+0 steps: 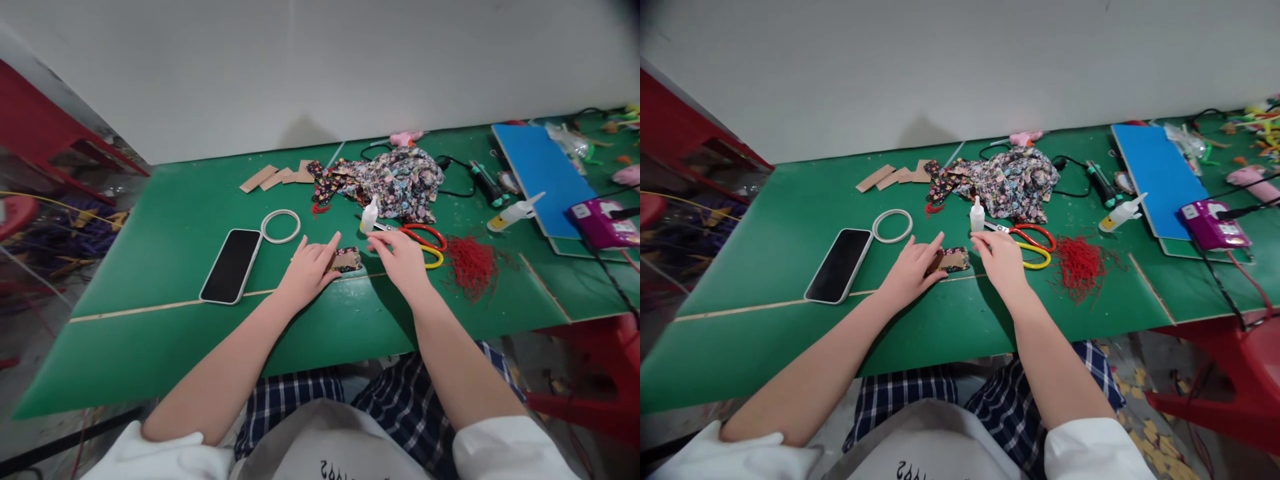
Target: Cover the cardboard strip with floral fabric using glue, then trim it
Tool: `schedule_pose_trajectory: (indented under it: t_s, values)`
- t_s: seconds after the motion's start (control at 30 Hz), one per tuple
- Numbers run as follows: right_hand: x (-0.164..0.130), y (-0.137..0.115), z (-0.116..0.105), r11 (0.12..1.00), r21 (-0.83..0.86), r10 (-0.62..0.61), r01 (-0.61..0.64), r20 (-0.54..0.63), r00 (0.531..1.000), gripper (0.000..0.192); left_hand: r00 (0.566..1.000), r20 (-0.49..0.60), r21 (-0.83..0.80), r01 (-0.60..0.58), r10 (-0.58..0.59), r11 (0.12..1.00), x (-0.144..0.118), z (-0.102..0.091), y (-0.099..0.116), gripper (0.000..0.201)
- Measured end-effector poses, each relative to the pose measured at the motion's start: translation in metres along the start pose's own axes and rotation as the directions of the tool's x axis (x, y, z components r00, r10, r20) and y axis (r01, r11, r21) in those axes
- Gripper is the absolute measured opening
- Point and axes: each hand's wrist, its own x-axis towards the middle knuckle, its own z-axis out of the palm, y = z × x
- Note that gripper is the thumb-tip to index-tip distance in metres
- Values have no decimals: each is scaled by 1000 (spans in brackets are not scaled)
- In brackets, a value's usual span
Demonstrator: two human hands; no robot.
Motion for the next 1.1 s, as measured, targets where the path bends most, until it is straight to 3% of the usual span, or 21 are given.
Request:
schedule_pose_trajectory:
  t_s: [0.13,0.2,0.3,0.4,0.47,0.5,0.53,0.57,0.6,0.67,0.7,0.77,0.9,1.03,1.1]
  values:
    - [-2,-8,1,993,114,-22,20,14,1000,29,977,-95,104,-178,188,978,-1,-6,6,65]
    - [-3,-11,2,975,223,-57,16,175,983,25,954,-136,128,-250,267,960,-2,-7,9,58]
    - [-3,-16,3,932,336,-1,-140,387,922,23,933,-214,155,-259,289,953,-3,-11,12,53]
    - [-1,-18,0,801,502,182,-327,316,931,16,894,-421,74,-135,154,988,-6,-19,14,63]
    - [0,-19,-2,693,612,286,-380,250,925,17,801,-588,-178,8,-113,984,-7,-24,17,66]
    - [1,-19,-3,657,647,313,-388,234,920,19,738,-606,-365,74,-297,928,-7,-25,20,62]
    - [1,-19,-3,636,667,324,-388,225,919,20,690,-544,-559,126,-477,819,-6,-27,22,55]
    - [0,-20,-3,623,682,329,-384,218,919,22,676,-408,-722,172,-614,670,-3,-28,25,49]
    - [0,-21,-2,604,698,336,-386,216,917,22,691,-230,-834,223,-685,505,0,-29,27,44]
    - [-2,-24,0,570,720,344,-396,228,911,23,742,83,-913,325,-665,248,8,-30,32,40]
    - [-3,-26,1,559,723,342,-405,244,908,23,755,169,-915,359,-634,183,12,-30,34,39]
    - [-4,-28,2,551,717,326,-427,287,901,23,755,211,-920,367,-620,134,20,-31,35,37]
    - [-5,-30,2,566,677,288,-470,372,882,24,751,216,-922,367,-624,123,26,-30,32,35]
    - [-6,-29,2,583,628,259,-516,458,850,23,774,221,-922,364,-593,130,19,-26,28,34]
    - [-7,-29,4,600,619,258,-506,449,856,23,793,246,-921,371,-558,121,16,-26,27,38]
